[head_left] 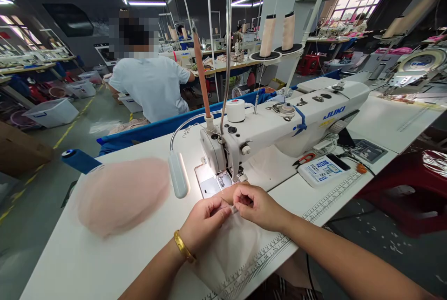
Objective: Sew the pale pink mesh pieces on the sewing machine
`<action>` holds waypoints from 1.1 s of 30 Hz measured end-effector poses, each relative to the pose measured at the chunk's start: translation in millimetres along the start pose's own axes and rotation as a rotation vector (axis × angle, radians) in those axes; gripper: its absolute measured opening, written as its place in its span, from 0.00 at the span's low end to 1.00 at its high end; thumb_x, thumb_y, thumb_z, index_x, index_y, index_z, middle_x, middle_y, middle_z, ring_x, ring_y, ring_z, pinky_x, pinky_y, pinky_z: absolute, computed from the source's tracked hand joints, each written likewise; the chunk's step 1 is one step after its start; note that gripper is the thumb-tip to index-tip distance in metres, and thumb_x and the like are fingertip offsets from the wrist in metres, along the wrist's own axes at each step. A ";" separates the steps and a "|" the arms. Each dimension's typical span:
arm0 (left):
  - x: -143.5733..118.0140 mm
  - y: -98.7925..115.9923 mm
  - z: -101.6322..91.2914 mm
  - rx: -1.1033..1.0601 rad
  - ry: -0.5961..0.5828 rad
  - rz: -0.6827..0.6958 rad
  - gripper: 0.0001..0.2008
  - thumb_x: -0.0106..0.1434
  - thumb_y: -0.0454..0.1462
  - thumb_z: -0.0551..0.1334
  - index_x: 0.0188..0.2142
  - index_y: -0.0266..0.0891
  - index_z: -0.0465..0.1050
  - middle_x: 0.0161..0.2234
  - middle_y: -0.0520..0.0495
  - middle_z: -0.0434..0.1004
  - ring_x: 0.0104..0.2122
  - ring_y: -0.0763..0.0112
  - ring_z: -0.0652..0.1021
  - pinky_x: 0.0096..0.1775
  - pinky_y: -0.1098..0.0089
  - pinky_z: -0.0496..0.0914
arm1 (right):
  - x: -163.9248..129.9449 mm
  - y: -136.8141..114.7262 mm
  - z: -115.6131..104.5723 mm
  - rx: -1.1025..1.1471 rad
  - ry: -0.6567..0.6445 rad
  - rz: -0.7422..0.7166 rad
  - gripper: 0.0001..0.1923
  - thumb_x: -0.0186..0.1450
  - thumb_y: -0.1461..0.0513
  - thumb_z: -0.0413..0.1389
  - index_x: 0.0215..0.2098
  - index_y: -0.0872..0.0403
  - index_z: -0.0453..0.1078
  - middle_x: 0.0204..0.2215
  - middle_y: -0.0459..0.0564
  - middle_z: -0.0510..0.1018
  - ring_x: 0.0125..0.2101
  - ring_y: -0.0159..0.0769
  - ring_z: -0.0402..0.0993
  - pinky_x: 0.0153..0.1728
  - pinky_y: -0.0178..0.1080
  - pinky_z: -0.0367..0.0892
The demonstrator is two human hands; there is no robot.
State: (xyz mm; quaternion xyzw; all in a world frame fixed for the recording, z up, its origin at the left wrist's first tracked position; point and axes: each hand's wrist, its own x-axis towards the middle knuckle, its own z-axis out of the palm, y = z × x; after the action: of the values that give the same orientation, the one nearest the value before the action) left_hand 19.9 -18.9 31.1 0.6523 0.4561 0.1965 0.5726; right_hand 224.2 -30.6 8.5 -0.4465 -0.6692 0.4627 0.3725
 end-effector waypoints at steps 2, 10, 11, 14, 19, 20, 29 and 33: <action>0.1 -0.6 1.7 0.001 0.018 0.017 0.20 0.62 0.54 0.63 0.30 0.38 0.74 0.24 0.53 0.67 0.27 0.71 0.66 0.31 0.69 0.62 | -0.3 0.7 0.5 0.009 0.007 0.017 0.03 0.59 0.66 0.55 0.28 0.52 0.66 0.27 0.42 0.66 0.27 0.32 0.60 0.28 0.34 0.57; 0.6 -8.3 3.1 -0.029 0.051 0.009 0.22 0.62 0.55 0.64 0.27 0.38 0.74 0.22 0.53 0.66 0.26 0.72 0.65 0.29 0.70 0.60 | -2.4 1.4 3.2 -0.034 0.048 -0.008 0.05 0.57 0.67 0.54 0.27 0.51 0.64 0.25 0.42 0.66 0.28 0.32 0.60 0.28 0.34 0.58; 0.5 -8.6 3.3 -0.037 0.051 0.008 0.22 0.62 0.55 0.64 0.27 0.38 0.74 0.22 0.53 0.66 0.25 0.72 0.65 0.29 0.70 0.60 | -2.7 1.9 3.6 -0.038 0.056 -0.021 0.05 0.57 0.67 0.54 0.26 0.51 0.64 0.25 0.42 0.66 0.28 0.32 0.61 0.28 0.34 0.58; 0.0 -8.3 3.9 -0.061 0.056 0.006 0.24 0.60 0.57 0.65 0.26 0.39 0.71 0.22 0.54 0.65 0.25 0.72 0.64 0.29 0.70 0.59 | -2.5 3.9 2.9 -0.038 0.103 -0.042 0.05 0.58 0.67 0.54 0.26 0.51 0.63 0.25 0.42 0.67 0.28 0.32 0.61 0.30 0.35 0.59; -0.8 -6.5 3.8 -0.100 0.060 -0.007 0.27 0.58 0.60 0.66 0.25 0.39 0.68 0.22 0.54 0.65 0.26 0.73 0.64 0.30 0.70 0.60 | -1.0 4.5 -2.1 0.009 0.171 -0.001 0.04 0.61 0.64 0.54 0.29 0.51 0.64 0.25 0.41 0.65 0.27 0.31 0.59 0.29 0.34 0.58; -0.8 -6.2 3.8 -0.111 0.061 -0.015 0.27 0.58 0.60 0.66 0.25 0.39 0.68 0.22 0.54 0.65 0.26 0.73 0.64 0.30 0.70 0.60 | -1.2 3.6 -2.6 0.012 0.153 -0.001 0.04 0.62 0.64 0.55 0.29 0.52 0.64 0.25 0.41 0.66 0.27 0.31 0.59 0.29 0.34 0.59; -2.2 -6.5 4.8 -0.150 0.061 -0.049 0.28 0.56 0.61 0.67 0.27 0.38 0.70 0.22 0.55 0.63 0.25 0.73 0.63 0.30 0.70 0.59 | -4.9 -1.9 -2.3 0.024 0.040 -0.053 0.05 0.62 0.62 0.58 0.31 0.51 0.66 0.28 0.43 0.68 0.31 0.33 0.63 0.31 0.35 0.61; -2.3 -6.0 4.7 -0.129 0.070 -0.042 0.28 0.57 0.61 0.66 0.27 0.38 0.69 0.23 0.55 0.63 0.26 0.73 0.62 0.30 0.70 0.59 | -5.2 0.8 1.7 -0.043 0.063 -0.096 0.06 0.62 0.64 0.56 0.29 0.51 0.63 0.27 0.43 0.67 0.31 0.34 0.63 0.33 0.36 0.61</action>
State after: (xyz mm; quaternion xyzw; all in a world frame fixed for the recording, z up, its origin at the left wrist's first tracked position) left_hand 20.2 -23.9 24.9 0.5972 0.4758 0.2359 0.6011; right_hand 224.5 -35.8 6.7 -0.4361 -0.6875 0.4158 0.4053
